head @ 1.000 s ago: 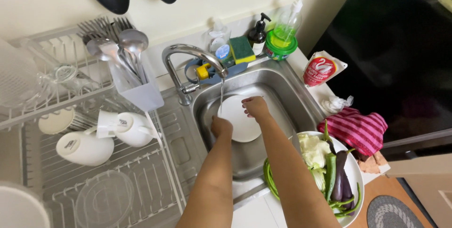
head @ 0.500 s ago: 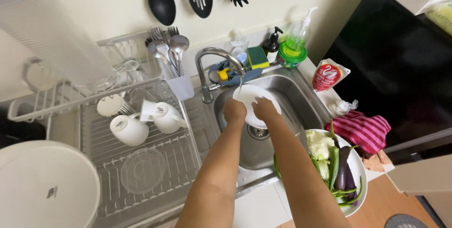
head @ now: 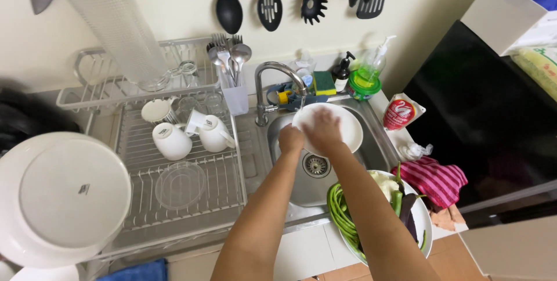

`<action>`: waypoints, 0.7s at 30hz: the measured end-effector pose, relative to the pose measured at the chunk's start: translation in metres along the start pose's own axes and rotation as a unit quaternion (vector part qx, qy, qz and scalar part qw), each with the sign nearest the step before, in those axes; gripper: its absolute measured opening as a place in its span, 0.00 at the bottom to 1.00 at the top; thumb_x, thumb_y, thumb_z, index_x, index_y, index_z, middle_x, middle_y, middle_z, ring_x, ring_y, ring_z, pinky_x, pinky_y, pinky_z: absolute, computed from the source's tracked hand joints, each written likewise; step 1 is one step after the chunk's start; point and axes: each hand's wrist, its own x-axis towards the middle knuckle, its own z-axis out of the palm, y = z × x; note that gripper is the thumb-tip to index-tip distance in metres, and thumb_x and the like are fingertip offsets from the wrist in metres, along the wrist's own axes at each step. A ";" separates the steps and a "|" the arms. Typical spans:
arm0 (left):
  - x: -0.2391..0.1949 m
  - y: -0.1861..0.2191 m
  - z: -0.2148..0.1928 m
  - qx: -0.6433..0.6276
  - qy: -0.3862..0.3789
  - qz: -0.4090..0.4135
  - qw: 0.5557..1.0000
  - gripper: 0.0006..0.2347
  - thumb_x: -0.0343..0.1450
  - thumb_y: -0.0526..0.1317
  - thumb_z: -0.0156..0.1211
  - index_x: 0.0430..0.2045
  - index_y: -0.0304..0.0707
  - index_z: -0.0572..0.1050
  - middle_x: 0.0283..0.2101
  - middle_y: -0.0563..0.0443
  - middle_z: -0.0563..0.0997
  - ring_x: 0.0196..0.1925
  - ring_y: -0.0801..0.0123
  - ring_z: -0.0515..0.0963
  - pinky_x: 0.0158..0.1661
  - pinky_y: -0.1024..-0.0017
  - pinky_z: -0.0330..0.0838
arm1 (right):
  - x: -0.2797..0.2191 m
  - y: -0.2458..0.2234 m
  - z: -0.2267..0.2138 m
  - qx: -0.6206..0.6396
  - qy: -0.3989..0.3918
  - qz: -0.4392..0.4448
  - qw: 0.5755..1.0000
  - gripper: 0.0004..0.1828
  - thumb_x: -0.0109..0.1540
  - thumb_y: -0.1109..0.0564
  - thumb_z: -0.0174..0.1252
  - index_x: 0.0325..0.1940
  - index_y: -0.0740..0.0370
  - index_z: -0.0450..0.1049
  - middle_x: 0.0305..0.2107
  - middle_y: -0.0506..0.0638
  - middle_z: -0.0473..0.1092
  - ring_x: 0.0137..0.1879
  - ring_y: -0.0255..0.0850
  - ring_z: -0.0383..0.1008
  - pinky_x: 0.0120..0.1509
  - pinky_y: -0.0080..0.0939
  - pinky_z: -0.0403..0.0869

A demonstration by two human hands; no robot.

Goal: The person washes green beans and an eggplant under running water in a kitchen sink. They also wipe the sink basin and countertop with a blue cloth and rinse a white plate.

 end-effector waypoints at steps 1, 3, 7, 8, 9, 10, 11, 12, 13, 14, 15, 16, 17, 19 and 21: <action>-0.001 -0.003 0.002 -0.002 0.006 -0.002 1.000 0.12 0.71 0.40 0.52 0.40 0.38 0.82 0.45 0.35 0.84 0.50 0.44 0.83 0.51 0.55 0.74 | 0.002 0.002 0.001 -0.001 -0.002 -0.006 1.000 0.46 0.68 0.29 0.33 0.79 0.63 0.46 0.78 0.61 0.39 0.83 0.57 0.36 0.80 0.72 0.40; -0.005 -0.009 0.010 0.030 0.036 0.060 0.997 0.12 0.73 0.39 0.50 0.40 0.37 0.81 0.46 0.34 0.83 0.50 0.41 0.80 0.51 0.55 0.72 | 0.003 0.011 0.002 -0.003 0.038 0.122 0.992 0.46 0.68 0.30 0.36 0.79 0.65 0.44 0.76 0.64 0.36 0.82 0.60 0.32 0.80 0.66 0.36; -0.024 0.014 -0.006 0.007 -0.007 0.019 1.000 0.13 0.75 0.44 0.50 0.39 0.39 0.83 0.45 0.36 0.83 0.49 0.43 0.80 0.49 0.55 0.71 | -0.001 0.013 0.005 -0.051 0.088 -0.023 0.995 0.43 0.72 0.34 0.32 0.80 0.69 0.43 0.76 0.70 0.36 0.80 0.64 0.34 0.78 0.67 0.39; -0.014 0.000 -0.004 -0.015 -0.001 0.035 0.999 0.12 0.73 0.42 0.52 0.39 0.37 0.82 0.44 0.36 0.84 0.48 0.46 0.82 0.48 0.57 0.73 | -0.013 0.010 -0.005 -0.008 0.050 -0.055 0.997 0.40 0.70 0.34 0.32 0.80 0.60 0.46 0.77 0.64 0.37 0.82 0.61 0.34 0.80 0.66 0.38; -0.004 -0.014 -0.001 -0.037 0.005 0.051 0.998 0.11 0.70 0.39 0.55 0.39 0.34 0.82 0.43 0.36 0.85 0.47 0.48 0.85 0.48 0.58 0.75 | -0.025 0.008 -0.015 0.037 0.012 -0.086 0.996 0.39 0.67 0.34 0.32 0.80 0.51 0.49 0.78 0.59 0.39 0.83 0.57 0.34 0.82 0.64 0.37; -0.003 -0.014 0.000 -0.036 0.005 0.050 0.998 0.11 0.70 0.39 0.55 0.39 0.34 0.82 0.43 0.36 0.85 0.47 0.48 0.85 0.48 0.58 0.75 | -0.023 0.016 -0.017 0.037 0.010 -0.086 0.996 0.39 0.67 0.34 0.32 0.80 0.51 0.49 0.78 0.59 0.39 0.83 0.57 0.34 0.82 0.64 0.37; -0.002 -0.014 0.001 -0.048 0.022 0.059 0.997 0.12 0.72 0.39 0.51 0.41 0.34 0.81 0.44 0.37 0.85 0.47 0.49 0.84 0.47 0.59 0.75 | -0.022 0.024 -0.019 0.035 0.008 -0.018 0.999 0.39 0.67 0.32 0.35 0.80 0.47 0.49 0.77 0.62 0.37 0.82 0.59 0.32 0.82 0.63 0.37; -0.002 -0.016 0.000 -0.057 0.038 0.067 0.995 0.13 0.74 0.38 0.46 0.44 0.35 0.80 0.45 0.37 0.84 0.47 0.50 0.84 0.46 0.59 0.75 | -0.022 0.030 -0.019 0.034 0.006 0.053 0.998 0.40 0.66 0.30 0.37 0.80 0.44 0.48 0.76 0.65 0.35 0.82 0.61 0.30 0.81 0.62 0.37; -0.007 -0.013 0.001 -0.055 0.037 0.065 0.996 0.13 0.74 0.38 0.46 0.44 0.35 0.80 0.45 0.37 0.84 0.47 0.50 0.84 0.46 0.59 0.75 | -0.017 0.035 -0.008 0.036 0.004 0.054 0.998 0.40 0.66 0.30 0.37 0.80 0.44 0.48 0.76 0.65 0.35 0.82 0.61 0.30 0.81 0.62 0.37; -0.012 -0.007 0.003 -0.047 0.022 0.030 0.998 0.13 0.74 0.38 0.47 0.44 0.33 0.80 0.46 0.36 0.84 0.47 0.50 0.83 0.46 0.59 0.75 | -0.012 0.042 0.001 0.019 0.027 0.046 0.998 0.41 0.68 0.29 0.39 0.79 0.49 0.49 0.76 0.66 0.37 0.82 0.62 0.32 0.81 0.65 0.37; -0.017 -0.002 0.006 -0.039 0.008 -0.004 0.999 0.13 0.75 0.38 0.48 0.43 0.32 0.80 0.47 0.35 0.84 0.47 0.49 0.83 0.47 0.60 0.74 | -0.006 0.048 0.010 0.003 0.049 0.039 0.998 0.42 0.69 0.28 0.40 0.79 0.54 0.49 0.76 0.67 0.38 0.82 0.62 0.34 0.80 0.67 0.37; -0.016 -0.004 0.010 -0.038 0.005 -0.005 0.999 0.13 0.75 0.38 0.48 0.43 0.32 0.80 0.47 0.35 0.84 0.47 0.49 0.83 0.47 0.60 0.74 | -0.008 0.043 0.009 0.003 0.048 0.041 0.998 0.42 0.69 0.28 0.40 0.79 0.54 0.49 0.76 0.67 0.38 0.82 0.62 0.34 0.80 0.67 0.37; -0.014 -0.007 0.013 -0.088 -0.004 -0.001 0.996 0.13 0.75 0.37 0.48 0.46 0.33 0.79 0.49 0.36 0.83 0.49 0.50 0.83 0.48 0.60 0.74 | -0.009 0.037 0.010 -0.003 0.045 -0.008 0.999 0.41 0.69 0.27 0.40 0.79 0.51 0.49 0.76 0.66 0.38 0.82 0.63 0.35 0.80 0.69 0.38; -0.015 -0.009 0.012 -0.136 -0.012 -0.003 0.991 0.13 0.75 0.37 0.48 0.49 0.35 0.78 0.50 0.37 0.82 0.51 0.51 0.83 0.49 0.61 0.75 | -0.016 0.029 0.008 -0.006 0.036 -0.055 0.998 0.41 0.69 0.27 0.40 0.80 0.48 0.49 0.77 0.66 0.39 0.82 0.64 0.36 0.80 0.71 0.39; -0.012 0.001 0.003 -0.125 0.001 -0.032 0.992 0.13 0.74 0.36 0.47 0.50 0.35 0.77 0.52 0.37 0.81 0.51 0.48 0.82 0.46 0.57 0.77 | -0.019 0.024 -0.002 -0.005 -0.007 -0.127 0.992 0.38 0.65 0.32 0.41 0.79 0.34 0.51 0.78 0.60 0.40 0.81 0.63 0.36 0.80 0.69 0.42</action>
